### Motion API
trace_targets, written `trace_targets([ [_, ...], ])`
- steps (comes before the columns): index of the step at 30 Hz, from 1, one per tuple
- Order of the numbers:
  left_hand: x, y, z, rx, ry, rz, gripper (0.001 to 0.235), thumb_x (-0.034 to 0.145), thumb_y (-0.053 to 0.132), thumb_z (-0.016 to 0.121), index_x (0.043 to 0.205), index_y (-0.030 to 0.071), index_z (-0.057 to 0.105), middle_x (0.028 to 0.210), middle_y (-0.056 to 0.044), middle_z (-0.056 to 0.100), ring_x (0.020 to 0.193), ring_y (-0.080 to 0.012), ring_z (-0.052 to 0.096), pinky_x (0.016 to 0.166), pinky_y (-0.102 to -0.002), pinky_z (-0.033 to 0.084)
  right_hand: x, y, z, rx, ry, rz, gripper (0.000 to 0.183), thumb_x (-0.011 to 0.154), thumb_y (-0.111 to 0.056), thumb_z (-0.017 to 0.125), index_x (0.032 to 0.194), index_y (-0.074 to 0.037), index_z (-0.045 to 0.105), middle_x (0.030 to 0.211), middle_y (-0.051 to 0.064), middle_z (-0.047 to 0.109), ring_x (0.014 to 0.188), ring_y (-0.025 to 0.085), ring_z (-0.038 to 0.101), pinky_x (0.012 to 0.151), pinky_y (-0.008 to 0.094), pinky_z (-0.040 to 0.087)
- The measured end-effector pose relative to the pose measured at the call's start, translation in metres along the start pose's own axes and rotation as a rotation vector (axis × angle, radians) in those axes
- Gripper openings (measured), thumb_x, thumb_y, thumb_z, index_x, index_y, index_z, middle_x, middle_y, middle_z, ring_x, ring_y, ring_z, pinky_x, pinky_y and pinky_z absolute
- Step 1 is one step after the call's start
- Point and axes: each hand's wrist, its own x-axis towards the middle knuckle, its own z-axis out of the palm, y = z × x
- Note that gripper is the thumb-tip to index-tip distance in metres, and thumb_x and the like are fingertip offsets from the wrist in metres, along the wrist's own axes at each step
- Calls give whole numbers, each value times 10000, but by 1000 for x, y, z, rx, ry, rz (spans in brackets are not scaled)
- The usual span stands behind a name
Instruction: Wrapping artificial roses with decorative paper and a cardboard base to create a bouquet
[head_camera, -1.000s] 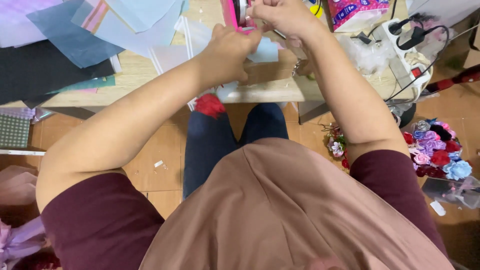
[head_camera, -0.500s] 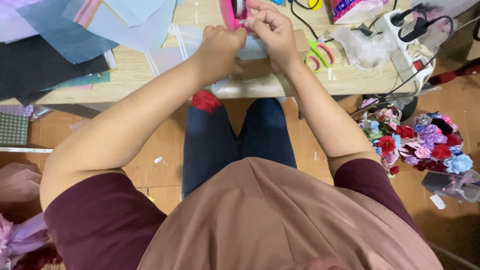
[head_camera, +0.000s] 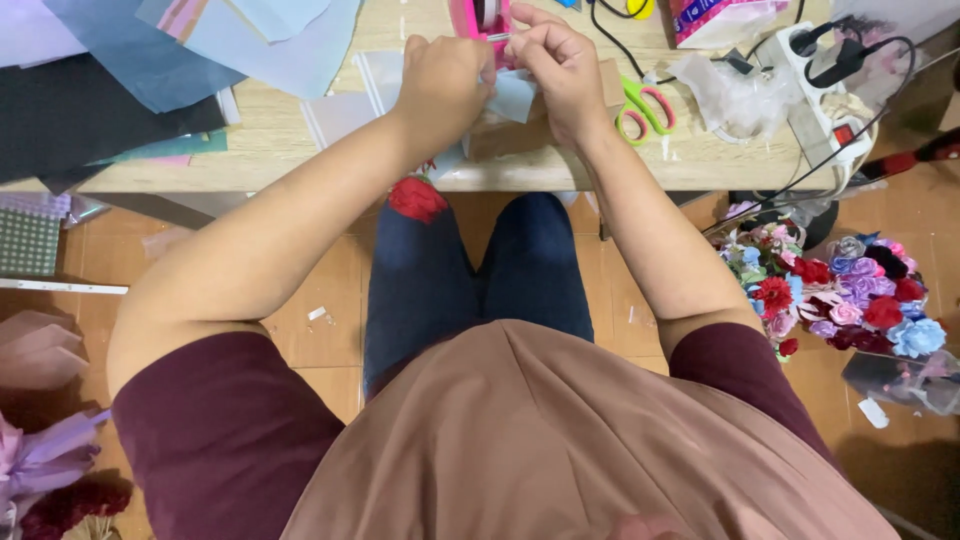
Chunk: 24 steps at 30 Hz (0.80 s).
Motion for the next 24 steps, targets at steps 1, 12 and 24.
trace_targets([
  [1,1,-3,7,83,41,12,149,786,131,596,701,237,659,663,31,672,679,-317,627,787,-492,327,0,0,0,7,-18,6,174,929,-132,687,759,-94,698,1274,187,691,1260,190,623,960,323,489],
  [12,-2,-3,36,397,267,117,159,809,146,626,672,207,574,548,-25,617,500,-344,605,706,-478,342,0,0,-2,25,-70,16,148,937,-125,692,795,-97,717,1342,169,662,1251,199,627,1030,353,480],
  [24,-30,14,1,264,-20,198,343,712,322,932,767,84,692,750,-67,655,855,-340,632,1086,-674,253,-2,-10,-2,82,-56,136,125,916,-138,713,803,-98,747,1247,102,652,1159,143,636,924,279,535],
])
